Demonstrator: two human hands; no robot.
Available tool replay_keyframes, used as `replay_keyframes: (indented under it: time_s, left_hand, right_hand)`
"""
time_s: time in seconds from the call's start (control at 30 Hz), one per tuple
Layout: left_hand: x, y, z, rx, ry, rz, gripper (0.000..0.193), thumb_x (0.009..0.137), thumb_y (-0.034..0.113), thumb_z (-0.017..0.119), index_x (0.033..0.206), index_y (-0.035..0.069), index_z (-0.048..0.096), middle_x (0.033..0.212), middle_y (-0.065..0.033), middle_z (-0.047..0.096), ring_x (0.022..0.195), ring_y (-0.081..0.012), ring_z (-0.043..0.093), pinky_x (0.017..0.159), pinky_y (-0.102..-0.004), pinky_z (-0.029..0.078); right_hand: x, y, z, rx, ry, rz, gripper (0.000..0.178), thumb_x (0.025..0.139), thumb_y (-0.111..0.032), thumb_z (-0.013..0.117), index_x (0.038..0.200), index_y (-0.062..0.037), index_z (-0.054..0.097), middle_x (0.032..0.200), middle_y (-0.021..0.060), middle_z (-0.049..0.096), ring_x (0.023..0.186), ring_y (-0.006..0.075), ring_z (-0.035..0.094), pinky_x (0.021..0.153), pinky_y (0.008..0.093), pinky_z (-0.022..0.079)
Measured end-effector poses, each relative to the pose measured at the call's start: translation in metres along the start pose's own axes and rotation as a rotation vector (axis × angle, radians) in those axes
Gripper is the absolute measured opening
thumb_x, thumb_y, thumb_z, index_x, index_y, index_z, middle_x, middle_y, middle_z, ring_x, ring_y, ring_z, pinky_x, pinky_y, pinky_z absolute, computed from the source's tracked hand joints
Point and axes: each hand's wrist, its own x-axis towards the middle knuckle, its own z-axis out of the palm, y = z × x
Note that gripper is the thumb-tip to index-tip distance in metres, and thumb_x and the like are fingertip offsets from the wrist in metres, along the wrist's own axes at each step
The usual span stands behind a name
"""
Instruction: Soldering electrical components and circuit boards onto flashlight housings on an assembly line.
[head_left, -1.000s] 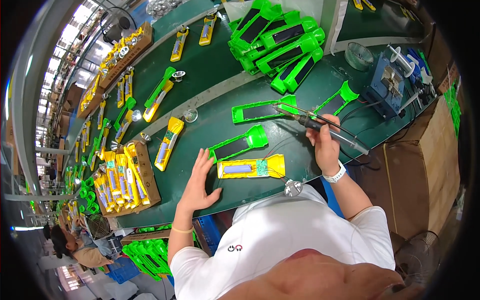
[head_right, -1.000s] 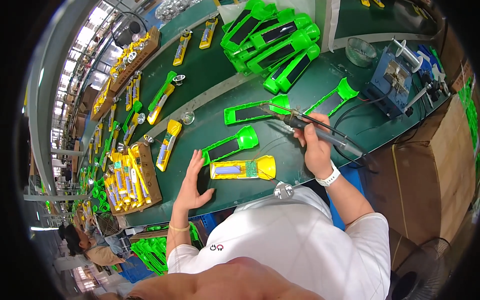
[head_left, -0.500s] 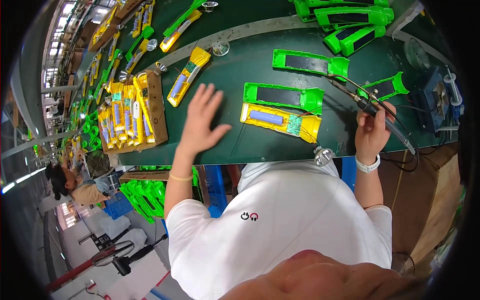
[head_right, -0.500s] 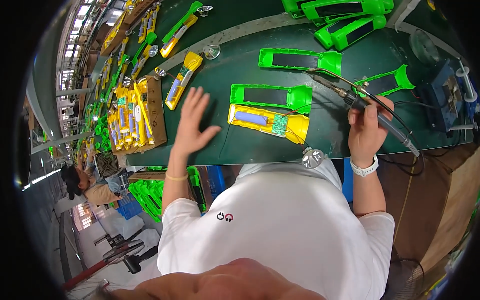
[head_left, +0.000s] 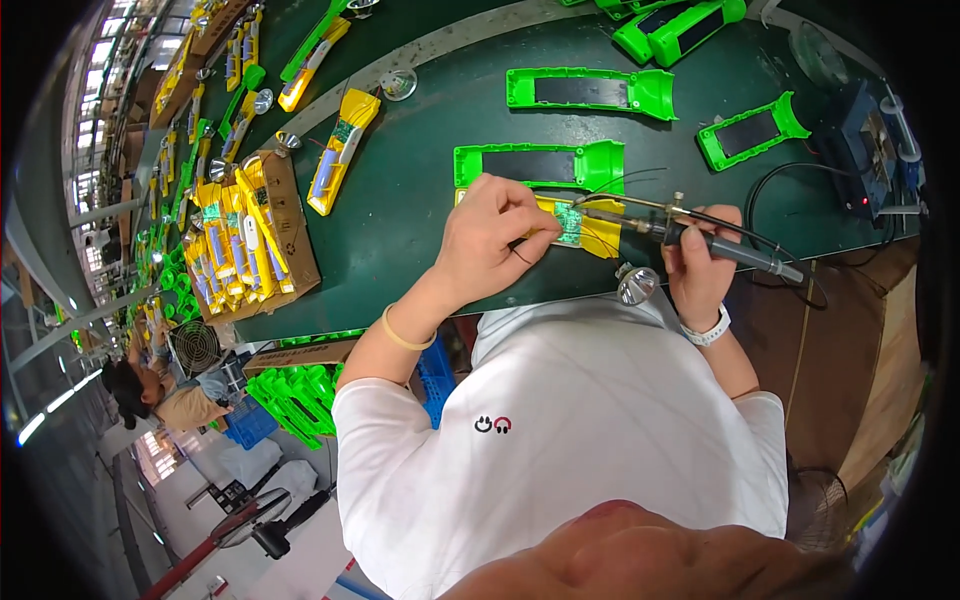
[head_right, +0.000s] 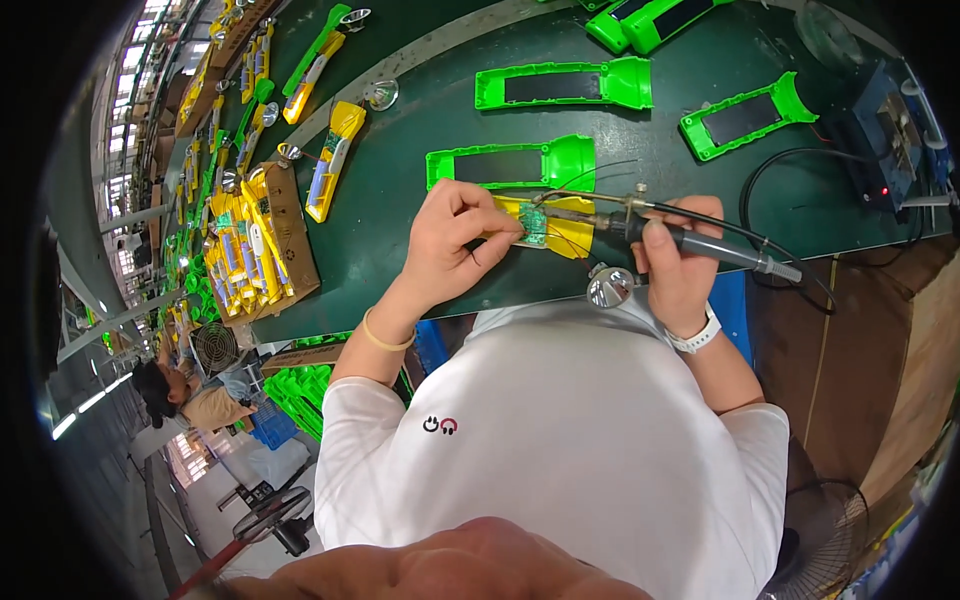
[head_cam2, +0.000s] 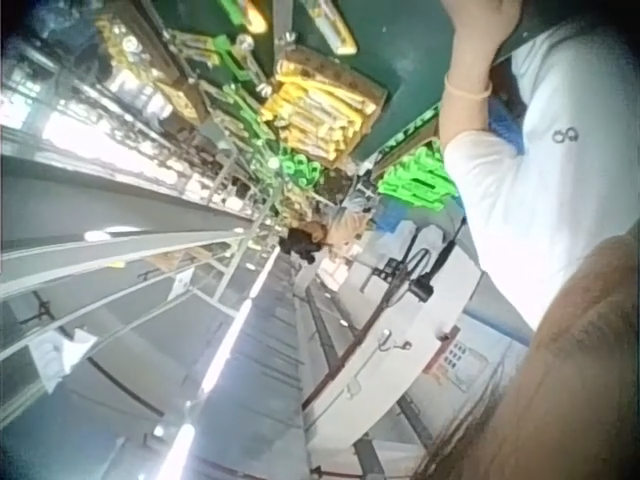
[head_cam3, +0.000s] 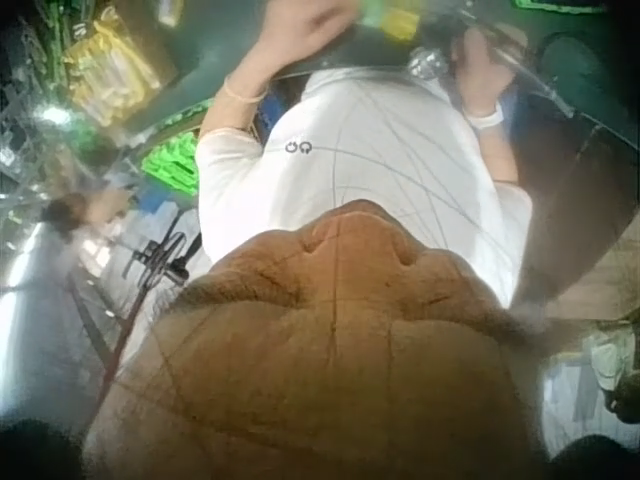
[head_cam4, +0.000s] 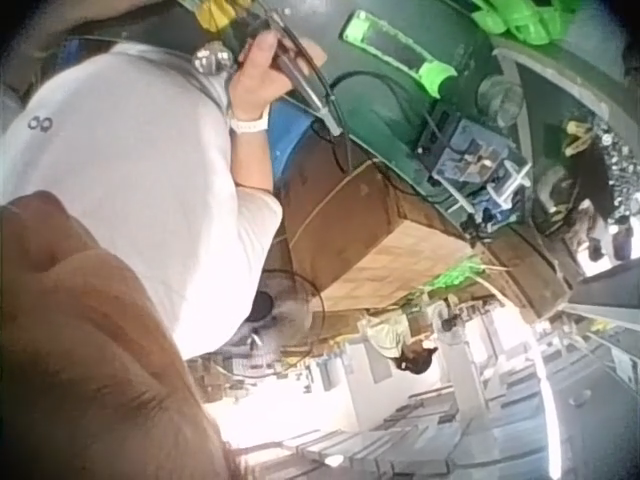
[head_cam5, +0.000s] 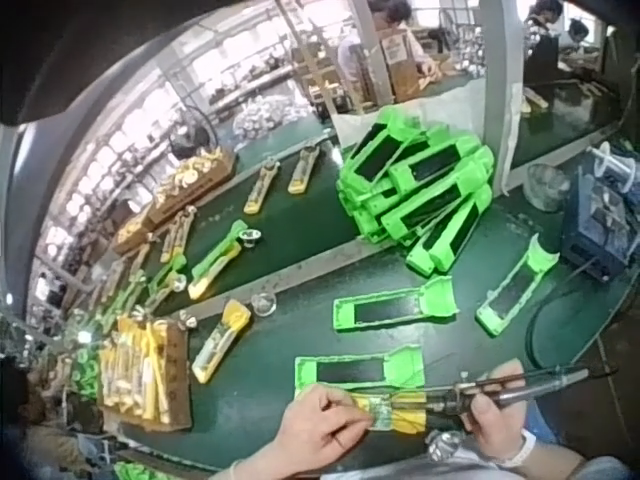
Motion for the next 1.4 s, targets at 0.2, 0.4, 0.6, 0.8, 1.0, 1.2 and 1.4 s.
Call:
replay_keyframes:
  time_s: [0.2,0.4,0.6,0.8,1.0,1.2,1.4]
  left_hand:
    - [-0.002,0.003,0.004,0.087,0.032,-0.037,0.013,0.067,0.007,0.070,0.077,0.008,0.062,0.080,-0.0066,0.051,0.074,-0.0230,0.050,0.063,-0.0322,0.041]
    - [-0.004,0.004,0.007,0.113,0.056,-0.047,0.014,0.067,0.006,0.070,0.077,0.006,0.060,0.082,-0.0074,0.051,0.075,-0.0237,0.049,0.063,-0.0326,0.040]
    - [-0.005,0.005,0.009,0.150,0.085,-0.024,0.015,0.066,0.006,0.071,0.076,0.006,0.060,0.081,-0.0077,0.050,0.074,-0.0238,0.049,0.062,-0.0323,0.040]
    - [-0.005,0.006,0.010,0.167,0.097,-0.019,0.014,0.066,0.007,0.071,0.076,0.006,0.060,0.082,-0.0076,0.050,0.074,-0.0238,0.049,0.062,-0.0326,0.040]
    - [-0.005,0.006,0.008,0.164,0.084,-0.018,0.014,0.066,0.006,0.070,0.076,0.006,0.060,0.082,-0.0079,0.050,0.074,-0.0243,0.049,0.063,-0.0328,0.041]
    - [-0.003,0.007,0.008,0.167,0.066,-0.016,0.014,0.067,0.006,0.069,0.076,0.005,0.058,0.082,-0.0082,0.050,0.075,-0.0248,0.049,0.063,-0.0333,0.041]
    - [-0.001,0.011,0.006,0.191,0.040,-0.029,0.013,0.068,0.005,0.068,0.076,0.005,0.058,0.083,-0.0085,0.050,0.077,-0.0252,0.050,0.063,-0.0338,0.043]
  right_hand:
    - [-0.003,0.003,-0.011,-0.082,-0.070,-0.110,0.029,0.081,-0.011,0.061,0.091,-0.0061,0.035,0.078,0.0061,0.048,0.058,0.0077,0.043,0.050,0.0208,0.039]
    - [-0.003,0.007,-0.015,-0.176,-0.163,-0.133,0.027,0.081,-0.007,0.061,0.091,-0.0050,0.035,0.078,0.0061,0.048,0.064,0.0086,0.042,0.058,0.0226,0.038]
    - [-0.002,0.003,-0.010,-0.246,-0.222,-0.178,0.027,0.080,-0.004,0.060,0.091,-0.0047,0.036,0.078,0.0063,0.049,0.065,0.0085,0.042,0.058,0.0227,0.038]
    - [-0.003,0.007,-0.013,-0.213,-0.199,-0.143,0.027,0.080,-0.004,0.061,0.092,-0.0044,0.037,0.079,0.0055,0.049,0.064,0.0077,0.042,0.058,0.0221,0.038]
    - [-0.003,0.003,-0.011,-0.173,-0.139,-0.072,0.027,0.081,-0.008,0.061,0.093,-0.0048,0.038,0.080,0.0047,0.049,0.063,0.0072,0.043,0.058,0.0219,0.039]
    - [-0.002,0.001,-0.010,-0.089,-0.068,-0.076,0.027,0.082,-0.014,0.060,0.095,-0.0063,0.038,0.079,0.0041,0.049,0.057,0.0061,0.042,0.050,0.0197,0.037]
    - [-0.002,-0.003,-0.007,-0.012,-0.078,-0.067,0.028,0.083,-0.018,0.061,0.094,-0.0074,0.038,0.078,0.0038,0.048,0.054,0.0061,0.041,0.047,0.0195,0.035]
